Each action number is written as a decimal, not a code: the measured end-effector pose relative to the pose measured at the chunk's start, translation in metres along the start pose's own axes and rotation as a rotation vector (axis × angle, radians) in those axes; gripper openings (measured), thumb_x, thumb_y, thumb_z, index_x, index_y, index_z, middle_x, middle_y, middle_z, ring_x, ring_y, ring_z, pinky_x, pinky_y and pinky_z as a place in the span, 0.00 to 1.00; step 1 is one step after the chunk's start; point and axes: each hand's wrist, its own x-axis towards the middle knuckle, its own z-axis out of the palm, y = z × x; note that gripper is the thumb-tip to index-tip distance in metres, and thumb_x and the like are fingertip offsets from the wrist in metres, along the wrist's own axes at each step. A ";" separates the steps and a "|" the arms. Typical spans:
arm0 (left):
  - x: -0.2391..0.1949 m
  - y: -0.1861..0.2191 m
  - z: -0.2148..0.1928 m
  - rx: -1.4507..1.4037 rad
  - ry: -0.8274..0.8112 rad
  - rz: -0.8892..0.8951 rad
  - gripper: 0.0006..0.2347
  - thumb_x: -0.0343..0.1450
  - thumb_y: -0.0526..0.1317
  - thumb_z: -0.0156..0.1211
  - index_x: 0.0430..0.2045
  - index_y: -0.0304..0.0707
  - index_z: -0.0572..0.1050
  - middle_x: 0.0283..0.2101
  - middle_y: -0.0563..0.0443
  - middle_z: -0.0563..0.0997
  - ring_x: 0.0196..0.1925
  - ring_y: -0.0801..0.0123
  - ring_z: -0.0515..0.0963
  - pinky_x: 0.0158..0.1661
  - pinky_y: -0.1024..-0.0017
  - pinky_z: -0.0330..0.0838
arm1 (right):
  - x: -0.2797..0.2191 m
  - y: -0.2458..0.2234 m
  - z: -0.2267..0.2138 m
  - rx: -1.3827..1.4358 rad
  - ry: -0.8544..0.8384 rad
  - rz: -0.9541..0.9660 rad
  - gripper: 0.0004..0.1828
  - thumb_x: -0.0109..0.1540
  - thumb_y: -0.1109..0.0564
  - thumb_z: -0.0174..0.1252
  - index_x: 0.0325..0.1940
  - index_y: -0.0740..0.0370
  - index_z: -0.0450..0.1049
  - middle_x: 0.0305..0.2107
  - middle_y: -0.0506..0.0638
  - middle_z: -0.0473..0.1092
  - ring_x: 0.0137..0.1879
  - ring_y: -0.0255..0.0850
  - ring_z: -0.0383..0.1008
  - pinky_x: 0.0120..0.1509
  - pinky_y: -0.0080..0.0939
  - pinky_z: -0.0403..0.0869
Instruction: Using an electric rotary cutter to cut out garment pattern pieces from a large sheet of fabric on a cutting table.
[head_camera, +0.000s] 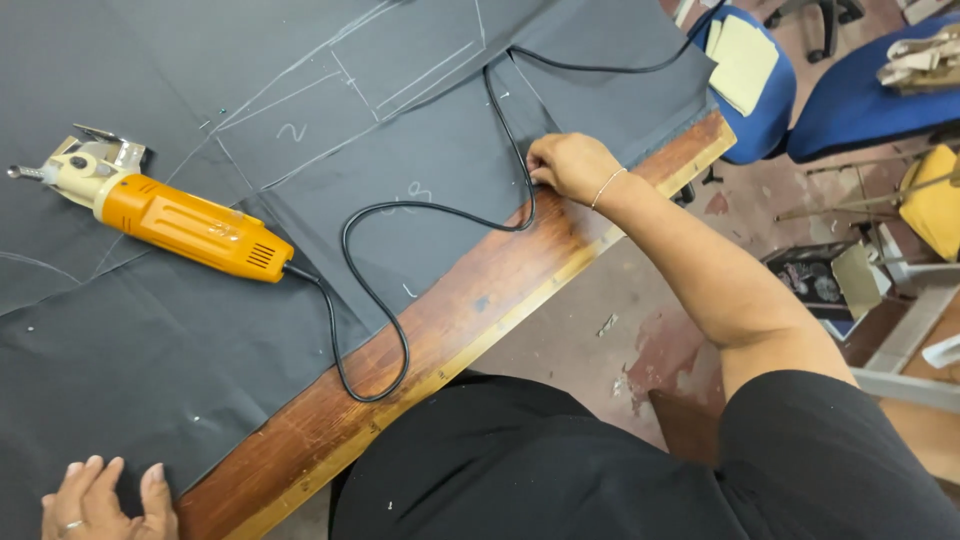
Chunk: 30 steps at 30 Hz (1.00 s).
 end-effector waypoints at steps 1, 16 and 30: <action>-0.003 -0.001 0.002 0.005 0.000 -0.008 0.18 0.82 0.46 0.66 0.44 0.21 0.87 0.57 0.36 0.86 0.63 0.46 0.88 0.71 0.51 0.79 | 0.003 -0.001 -0.005 -0.002 -0.003 -0.009 0.02 0.61 0.55 0.60 0.35 0.53 0.74 0.35 0.46 0.75 0.40 0.48 0.74 0.43 0.48 0.70; 0.000 0.004 -0.004 0.044 -0.021 -0.053 0.20 0.75 0.51 0.70 0.42 0.26 0.88 0.57 0.41 0.87 0.62 0.48 0.89 0.70 0.51 0.80 | 0.037 0.027 -0.089 -0.528 -0.227 0.064 0.11 0.64 0.50 0.49 0.35 0.58 0.70 0.25 0.57 0.75 0.29 0.59 0.75 0.31 0.57 0.72; 0.021 0.021 -0.010 0.051 -0.011 -0.073 0.19 0.72 0.51 0.69 0.42 0.28 0.87 0.54 0.38 0.88 0.61 0.49 0.88 0.69 0.52 0.79 | 0.108 0.035 -0.034 -0.048 0.035 -0.103 0.05 0.67 0.54 0.60 0.40 0.56 0.73 0.37 0.53 0.74 0.39 0.54 0.74 0.45 0.52 0.70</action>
